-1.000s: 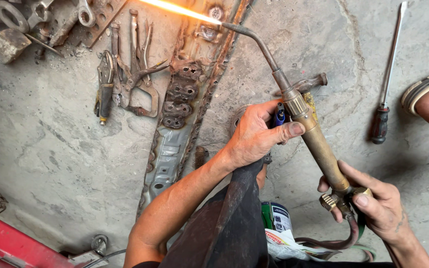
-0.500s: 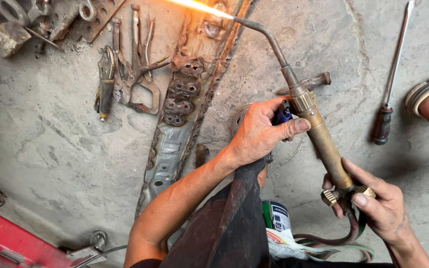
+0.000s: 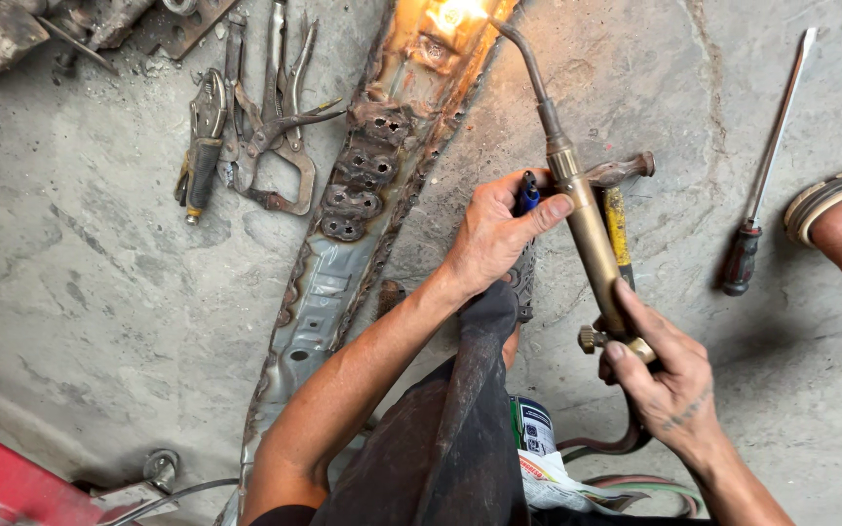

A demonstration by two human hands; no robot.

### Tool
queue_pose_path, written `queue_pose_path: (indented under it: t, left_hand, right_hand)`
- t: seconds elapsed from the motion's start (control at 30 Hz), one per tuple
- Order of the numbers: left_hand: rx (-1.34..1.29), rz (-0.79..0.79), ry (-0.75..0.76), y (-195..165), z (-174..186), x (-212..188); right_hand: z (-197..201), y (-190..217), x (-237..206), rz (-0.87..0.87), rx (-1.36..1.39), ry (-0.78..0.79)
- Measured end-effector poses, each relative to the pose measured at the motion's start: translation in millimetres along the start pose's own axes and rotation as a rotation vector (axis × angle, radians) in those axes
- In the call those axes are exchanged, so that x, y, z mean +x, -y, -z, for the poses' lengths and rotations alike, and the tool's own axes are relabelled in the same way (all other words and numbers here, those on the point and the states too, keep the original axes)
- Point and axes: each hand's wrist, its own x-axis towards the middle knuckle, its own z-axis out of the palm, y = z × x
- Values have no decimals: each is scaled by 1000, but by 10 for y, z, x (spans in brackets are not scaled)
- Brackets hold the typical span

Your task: The person sits on the shop floor with a rusty car frame rail across their legs and uses a gas torch to heat bolts on the rail. They hammer the heated bolts with a ball-peen hammer, pry at brackets with a screwdriver, and reposition the rail while working along it.

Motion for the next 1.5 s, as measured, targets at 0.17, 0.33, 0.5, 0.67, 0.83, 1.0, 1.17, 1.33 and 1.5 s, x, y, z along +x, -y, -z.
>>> queue_pose_path:
  t: [0.17, 0.33, 0.5, 0.67, 0.83, 1.0, 1.17, 1.33, 1.5]
  left_hand:
    - [-43, 37, -44, 144, 164, 39]
    - [-156, -9, -46, 244, 259, 136]
    - [-196, -20, -31, 325, 323, 224]
    - [-196, -29, -33, 381, 353, 258]
    - [-247, -10, -13, 382, 367, 311]
    - [-210, -8, -15, 361, 365, 375]
    - [-183, 13, -25, 359, 366, 397]
    - [-199, 13, -13, 354, 354, 405]
    - [-191, -19, -4, 317, 345, 423]
  right_hand:
    - [-136, 111, 152, -4, -16, 16]
    - [-153, 181, 260, -33, 2, 32]
    - [-145, 216, 319, -64, 33, 38]
    - [-144, 230, 344, -164, 89, 31]
    - [-105, 245, 368, -169, 94, 29]
    - [-25, 265, 396, -192, 129, 27]
    - [33, 271, 426, -190, 143, 48]
    - [59, 269, 434, -189, 151, 47]
    - [117, 272, 467, -226, 167, 47]
